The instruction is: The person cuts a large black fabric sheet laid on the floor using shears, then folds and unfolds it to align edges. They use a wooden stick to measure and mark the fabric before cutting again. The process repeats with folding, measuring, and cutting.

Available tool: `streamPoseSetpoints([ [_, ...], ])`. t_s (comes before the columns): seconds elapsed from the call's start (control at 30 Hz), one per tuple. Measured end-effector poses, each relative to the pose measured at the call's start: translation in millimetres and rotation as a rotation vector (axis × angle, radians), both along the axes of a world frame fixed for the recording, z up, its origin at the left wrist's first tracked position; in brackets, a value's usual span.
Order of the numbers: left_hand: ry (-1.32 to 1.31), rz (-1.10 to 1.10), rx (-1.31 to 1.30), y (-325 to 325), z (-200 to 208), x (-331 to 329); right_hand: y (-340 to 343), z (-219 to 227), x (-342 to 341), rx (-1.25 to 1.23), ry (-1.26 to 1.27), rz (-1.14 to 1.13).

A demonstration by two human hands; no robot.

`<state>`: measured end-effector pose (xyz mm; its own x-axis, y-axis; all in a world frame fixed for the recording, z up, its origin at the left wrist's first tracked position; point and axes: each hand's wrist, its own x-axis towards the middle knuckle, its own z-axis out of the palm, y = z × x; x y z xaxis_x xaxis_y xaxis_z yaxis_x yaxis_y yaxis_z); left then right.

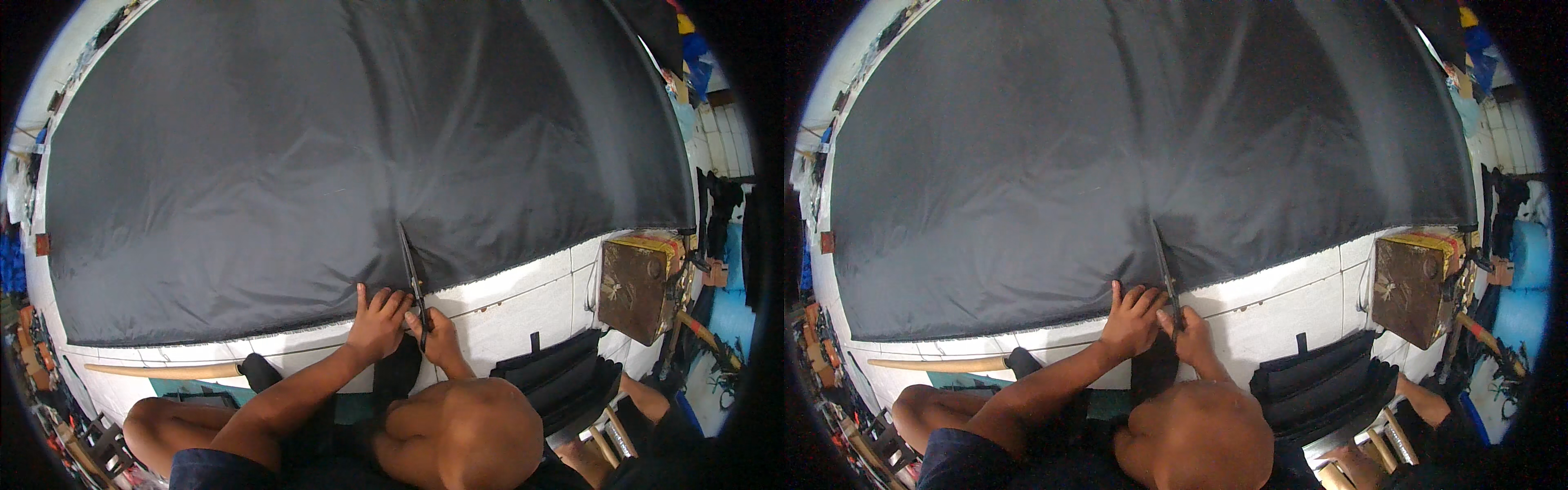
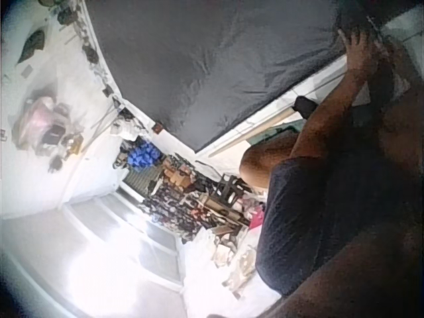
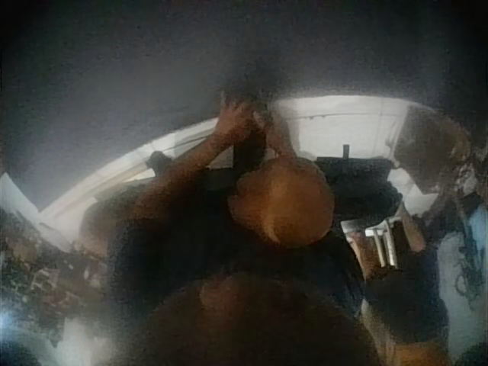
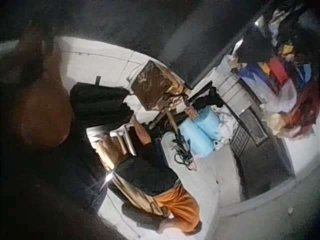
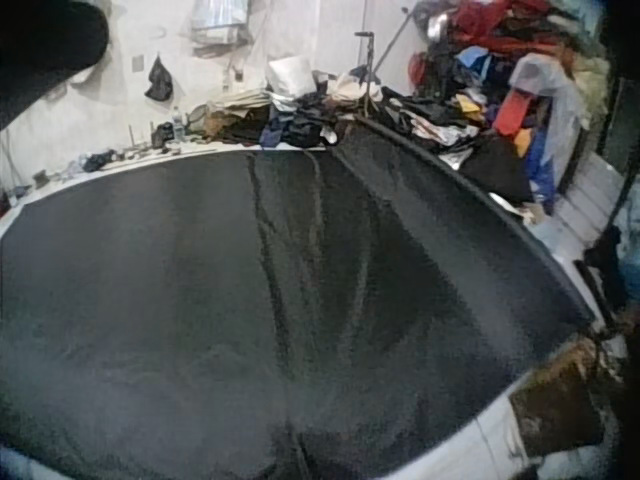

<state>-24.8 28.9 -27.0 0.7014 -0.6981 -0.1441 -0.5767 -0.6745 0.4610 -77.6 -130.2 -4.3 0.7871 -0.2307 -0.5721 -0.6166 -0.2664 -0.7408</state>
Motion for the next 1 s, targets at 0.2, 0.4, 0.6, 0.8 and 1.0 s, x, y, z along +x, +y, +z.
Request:
streamPoseSetpoints([
  [0.2,0.014,-0.02,0.019,0,1,1,1,-7,11,0.073,-0.092,-0.056],
  [0.4,0.046,-0.053,0.04,0,4,4,-7,-15,59,0.001,-0.02,0.025],
  [0.6,0.025,-0.046,0.037,0,4,2,-5,-17,67,-0.007,-0.065,0.032],
  [0.8,0.027,-0.045,0.052,2,4,3,-1,-14,99,0.012,-0.028,0.043],
  [1.0,0.015,-0.053,0.082,-2,5,1,0,-29,159,-0.003,-0.064,0.032],
])
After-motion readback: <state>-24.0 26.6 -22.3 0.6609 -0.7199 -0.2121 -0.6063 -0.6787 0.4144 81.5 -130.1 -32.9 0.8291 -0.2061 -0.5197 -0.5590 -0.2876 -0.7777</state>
